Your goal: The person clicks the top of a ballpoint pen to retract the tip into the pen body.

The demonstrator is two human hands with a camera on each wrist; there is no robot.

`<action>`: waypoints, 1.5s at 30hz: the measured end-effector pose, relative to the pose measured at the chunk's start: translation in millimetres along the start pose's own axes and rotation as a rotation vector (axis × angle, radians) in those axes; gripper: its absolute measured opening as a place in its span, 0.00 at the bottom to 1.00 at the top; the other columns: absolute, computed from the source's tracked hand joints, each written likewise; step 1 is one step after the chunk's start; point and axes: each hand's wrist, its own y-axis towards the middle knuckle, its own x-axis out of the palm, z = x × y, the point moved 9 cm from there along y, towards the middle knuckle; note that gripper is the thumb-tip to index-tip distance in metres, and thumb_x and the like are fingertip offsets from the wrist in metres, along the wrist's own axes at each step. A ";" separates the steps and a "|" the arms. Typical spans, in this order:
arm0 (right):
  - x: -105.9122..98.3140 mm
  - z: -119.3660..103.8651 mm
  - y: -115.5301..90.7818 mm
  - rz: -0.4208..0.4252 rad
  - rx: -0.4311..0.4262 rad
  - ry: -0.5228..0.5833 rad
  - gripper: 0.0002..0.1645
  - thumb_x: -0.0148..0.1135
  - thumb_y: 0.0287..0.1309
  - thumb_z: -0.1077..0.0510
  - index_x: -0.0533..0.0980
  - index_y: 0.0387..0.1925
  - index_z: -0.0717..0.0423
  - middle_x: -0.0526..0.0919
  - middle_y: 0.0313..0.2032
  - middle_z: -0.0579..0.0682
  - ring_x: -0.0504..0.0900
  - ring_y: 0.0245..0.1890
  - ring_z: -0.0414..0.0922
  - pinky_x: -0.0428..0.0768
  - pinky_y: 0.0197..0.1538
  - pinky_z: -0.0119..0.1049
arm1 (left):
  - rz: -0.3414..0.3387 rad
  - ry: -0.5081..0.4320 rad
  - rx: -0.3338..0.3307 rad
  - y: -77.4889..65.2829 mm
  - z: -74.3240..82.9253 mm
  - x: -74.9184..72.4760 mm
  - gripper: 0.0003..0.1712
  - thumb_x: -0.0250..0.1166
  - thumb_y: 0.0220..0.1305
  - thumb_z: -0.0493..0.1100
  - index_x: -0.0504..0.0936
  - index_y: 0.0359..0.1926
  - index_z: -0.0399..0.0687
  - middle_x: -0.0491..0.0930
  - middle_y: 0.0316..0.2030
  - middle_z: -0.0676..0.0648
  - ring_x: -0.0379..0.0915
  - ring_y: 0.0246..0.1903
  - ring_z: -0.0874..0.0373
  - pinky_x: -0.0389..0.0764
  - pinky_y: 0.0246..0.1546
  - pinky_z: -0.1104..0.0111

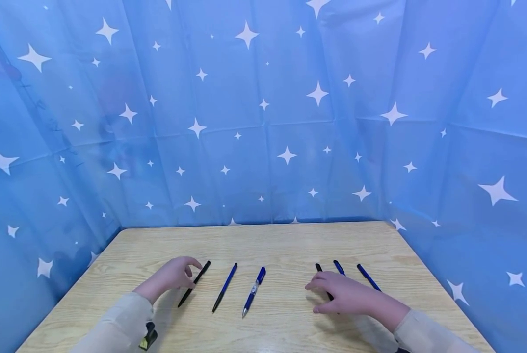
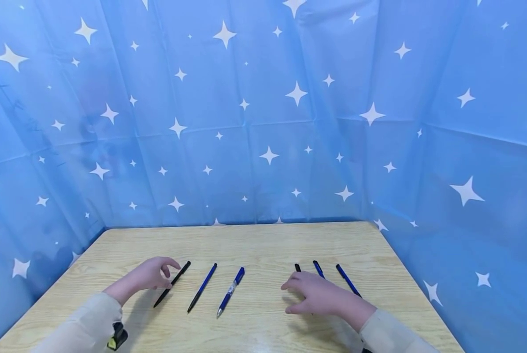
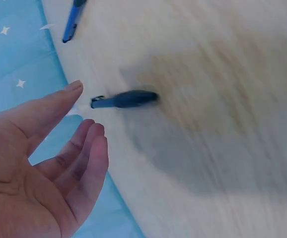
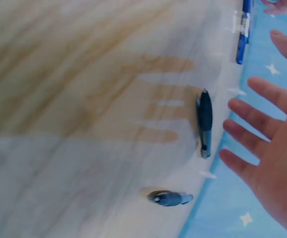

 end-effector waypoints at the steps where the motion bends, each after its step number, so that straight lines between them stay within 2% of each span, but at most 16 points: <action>1: -0.8 -0.3 1.8 0.003 -0.001 0.009 0.33 0.61 0.62 0.36 0.74 0.61 0.50 0.73 0.55 0.45 0.73 0.56 0.49 0.75 0.54 0.50 | 0.004 0.009 0.010 0.7 3.0 -1.1 0.26 0.74 0.49 0.28 0.81 0.52 0.41 0.78 0.35 0.43 0.74 0.27 0.55 0.80 0.25 0.63; 6: -2.2 0.6 9.7 0.008 0.025 0.036 0.32 0.60 0.62 0.37 0.74 0.61 0.49 0.73 0.55 0.43 0.73 0.56 0.47 0.75 0.54 0.48 | 0.001 0.019 0.039 3.6 17.5 1.1 0.27 0.75 0.50 0.31 0.81 0.53 0.43 0.77 0.34 0.45 0.73 0.29 0.55 0.78 0.28 0.62; 12: -1.4 -6.3 20.1 0.023 0.011 0.042 0.33 0.62 0.61 0.37 0.74 0.61 0.50 0.74 0.55 0.43 0.73 0.56 0.47 0.75 0.54 0.48 | -0.025 0.008 0.101 3.9 34.3 16.6 0.27 0.77 0.49 0.35 0.81 0.52 0.45 0.77 0.32 0.47 0.72 0.30 0.56 0.77 0.32 0.59; 22: 5.7 -16.0 36.2 0.002 0.012 0.040 0.32 0.63 0.61 0.39 0.74 0.61 0.49 0.74 0.56 0.44 0.72 0.58 0.48 0.75 0.56 0.49 | -0.124 -0.001 0.185 5.5 52.5 43.8 0.28 0.77 0.49 0.35 0.80 0.54 0.45 0.76 0.28 0.50 0.72 0.27 0.57 0.75 0.27 0.62; 30: 8.3 -19.7 46.3 -0.032 0.015 0.047 0.32 0.62 0.62 0.38 0.74 0.61 0.49 0.74 0.56 0.43 0.71 0.59 0.49 0.73 0.58 0.51 | -0.152 -0.007 0.220 9.3 55.2 57.7 0.34 0.80 0.44 0.36 0.79 0.55 0.45 0.75 0.24 0.50 0.72 0.22 0.58 0.74 0.23 0.65; 37: 9.1 -24.7 50.6 -0.043 0.013 0.052 0.32 0.62 0.62 0.38 0.74 0.61 0.50 0.74 0.57 0.43 0.70 0.61 0.50 0.71 0.61 0.51 | -0.188 -0.020 0.256 13.3 54.5 68.0 0.30 0.79 0.44 0.34 0.80 0.52 0.45 0.75 0.25 0.49 0.72 0.20 0.57 0.74 0.22 0.65; 41: 9.2 -25.4 53.6 -0.039 0.014 0.048 0.32 0.62 0.61 0.38 0.75 0.61 0.50 0.75 0.57 0.42 0.71 0.61 0.49 0.70 0.61 0.51 | -0.228 -0.058 0.237 14.5 53.0 71.8 0.28 0.78 0.45 0.31 0.80 0.50 0.45 0.75 0.26 0.48 0.73 0.20 0.56 0.77 0.21 0.64; 45: 9.8 -23.5 56.2 -0.040 0.014 0.062 0.32 0.62 0.62 0.39 0.75 0.61 0.50 0.75 0.56 0.42 0.71 0.61 0.49 0.71 0.61 0.50 | -0.260 -0.123 0.181 13.7 52.2 72.5 0.27 0.75 0.45 0.26 0.80 0.48 0.44 0.74 0.28 0.44 0.75 0.21 0.54 0.81 0.20 0.63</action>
